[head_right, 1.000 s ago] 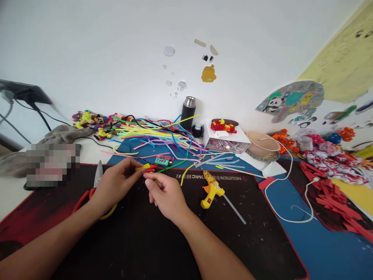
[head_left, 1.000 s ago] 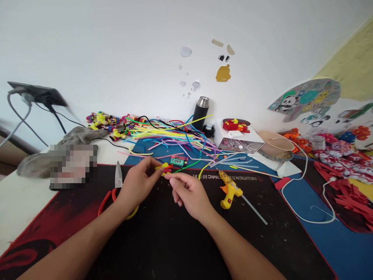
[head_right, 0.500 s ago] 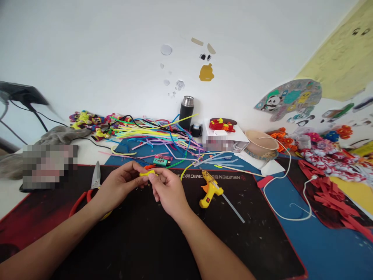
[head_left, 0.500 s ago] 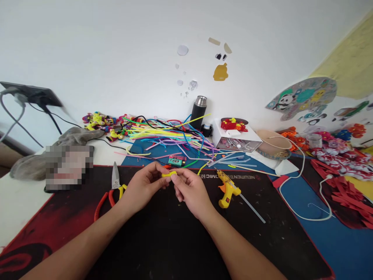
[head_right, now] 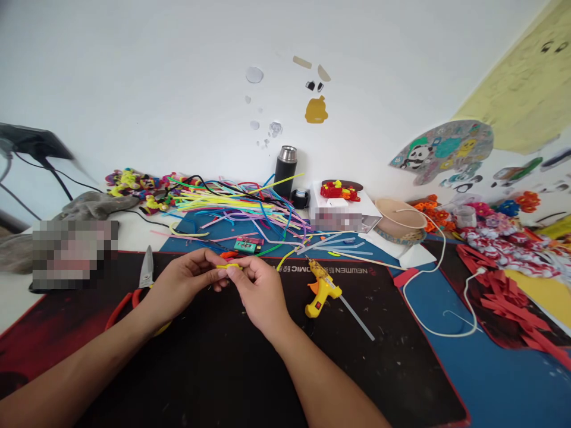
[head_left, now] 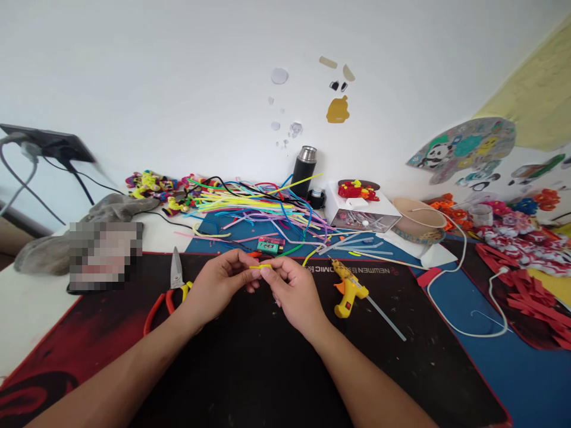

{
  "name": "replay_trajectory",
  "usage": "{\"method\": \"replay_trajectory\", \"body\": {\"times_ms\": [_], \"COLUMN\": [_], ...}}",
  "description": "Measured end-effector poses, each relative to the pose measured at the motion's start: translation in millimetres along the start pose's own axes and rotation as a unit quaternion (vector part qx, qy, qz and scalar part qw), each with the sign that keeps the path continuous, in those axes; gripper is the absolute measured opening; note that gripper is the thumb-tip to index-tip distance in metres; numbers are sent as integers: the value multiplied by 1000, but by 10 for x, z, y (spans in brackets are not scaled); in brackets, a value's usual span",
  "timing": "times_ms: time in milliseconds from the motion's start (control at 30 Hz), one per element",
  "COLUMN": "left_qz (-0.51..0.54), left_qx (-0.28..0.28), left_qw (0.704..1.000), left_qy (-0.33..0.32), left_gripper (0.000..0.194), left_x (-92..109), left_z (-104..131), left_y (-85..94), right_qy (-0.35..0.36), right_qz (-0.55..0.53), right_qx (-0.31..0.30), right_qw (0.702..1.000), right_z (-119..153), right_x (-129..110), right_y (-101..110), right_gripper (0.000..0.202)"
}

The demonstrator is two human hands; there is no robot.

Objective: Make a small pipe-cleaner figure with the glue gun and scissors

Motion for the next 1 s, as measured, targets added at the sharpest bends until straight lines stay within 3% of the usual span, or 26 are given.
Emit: {"method": "replay_trajectory", "body": {"times_ms": [300,600,800,1000], "left_qz": [27,134,177,153], "left_qx": [-10,0,33,8], "left_qw": [999,988,979,982], "left_qy": [30,79,98,106], "left_gripper": [45,45,48,50], "left_x": [2,-57,-109,-121], "left_z": [11,-14,-40,-34], "left_y": [-9,-15,63,7], "right_qy": [85,-9,3,16], "right_qz": [87,-60,-59,-40], "right_qx": [10,-38,-30,-17], "right_qw": [993,997,998,999], "right_z": [22,-15,-18,4], "right_x": [-204,-10,-55,-41], "right_y": [32,-86,-47,-30], "right_gripper": [24,37,38,35]}}
Point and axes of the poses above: each hand's wrist, its own z-axis away from the middle knuckle, its own y-axis out of the back of the hand, x = y × z, the point moved 9 cm from there along -z, towards the middle knuckle, and after that the axes turned 1 degree about -x, right-handed, at the moved point
